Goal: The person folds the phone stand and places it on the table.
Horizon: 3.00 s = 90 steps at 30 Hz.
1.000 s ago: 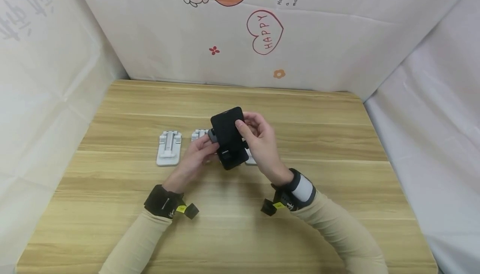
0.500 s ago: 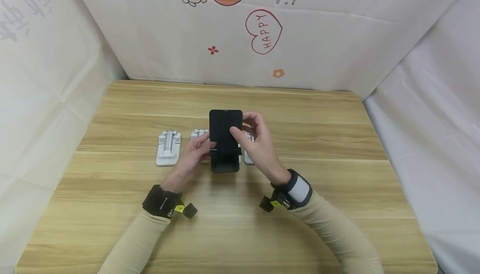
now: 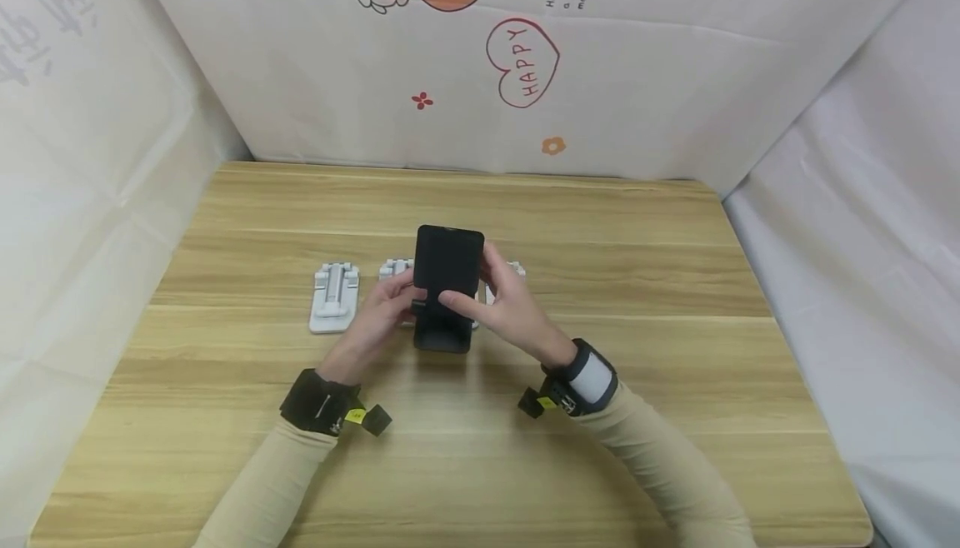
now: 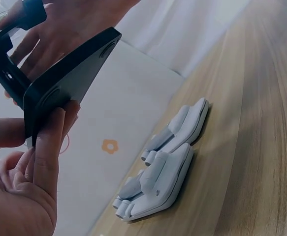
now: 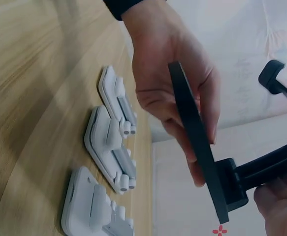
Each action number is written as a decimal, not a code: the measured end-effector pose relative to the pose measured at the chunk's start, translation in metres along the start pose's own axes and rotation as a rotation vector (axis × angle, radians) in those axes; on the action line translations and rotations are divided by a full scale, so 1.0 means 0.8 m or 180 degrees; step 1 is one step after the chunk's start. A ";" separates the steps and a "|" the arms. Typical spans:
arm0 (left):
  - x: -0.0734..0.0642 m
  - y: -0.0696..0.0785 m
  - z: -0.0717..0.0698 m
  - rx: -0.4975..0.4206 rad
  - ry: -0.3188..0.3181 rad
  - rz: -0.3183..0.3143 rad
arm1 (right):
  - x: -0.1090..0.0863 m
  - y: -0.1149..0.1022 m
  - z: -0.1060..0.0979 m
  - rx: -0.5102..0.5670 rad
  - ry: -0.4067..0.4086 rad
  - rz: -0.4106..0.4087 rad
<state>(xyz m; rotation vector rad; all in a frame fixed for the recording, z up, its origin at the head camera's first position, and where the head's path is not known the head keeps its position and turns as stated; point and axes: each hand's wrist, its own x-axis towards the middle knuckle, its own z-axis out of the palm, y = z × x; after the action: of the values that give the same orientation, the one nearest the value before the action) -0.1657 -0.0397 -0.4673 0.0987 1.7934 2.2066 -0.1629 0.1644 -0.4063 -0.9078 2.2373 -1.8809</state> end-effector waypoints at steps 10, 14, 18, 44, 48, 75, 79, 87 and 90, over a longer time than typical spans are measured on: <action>-0.002 0.001 -0.003 0.0148 -0.0068 -0.0092 | 0.004 0.008 -0.001 -0.0162 -0.0070 -0.0113; -0.002 0.000 -0.004 0.0159 -0.0093 -0.0101 | 0.004 0.007 -0.001 -0.0170 -0.0052 -0.0116; -0.002 0.001 -0.004 0.0178 -0.0090 -0.0119 | 0.004 -0.007 0.001 -0.0209 -0.0035 -0.0086; -0.003 -0.005 -0.006 0.0084 -0.0145 -0.0100 | 0.001 -0.018 0.003 -0.0222 0.0022 -0.0145; -0.004 -0.005 -0.006 0.0107 -0.0153 -0.0056 | 0.000 -0.021 0.004 -0.0243 0.0063 -0.0089; -0.004 -0.007 -0.003 0.0135 -0.0213 -0.0045 | -0.005 -0.013 0.010 -0.0365 0.0328 -0.0094; -0.003 -0.007 -0.003 0.0177 -0.0252 -0.0050 | -0.005 -0.012 0.011 -0.0385 0.0370 -0.0080; -0.004 -0.009 -0.004 0.0235 -0.0361 -0.0015 | -0.005 -0.007 0.012 -0.0491 0.0477 -0.0212; -0.004 -0.009 -0.004 0.0206 -0.0381 -0.0009 | -0.005 -0.006 0.012 -0.0484 0.0497 -0.0244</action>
<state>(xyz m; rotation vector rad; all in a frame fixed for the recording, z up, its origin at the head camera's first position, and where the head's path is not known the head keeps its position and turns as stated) -0.1617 -0.0426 -0.4748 0.2365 1.7984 2.0939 -0.1541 0.1577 -0.4050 -0.9086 2.5005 -1.8960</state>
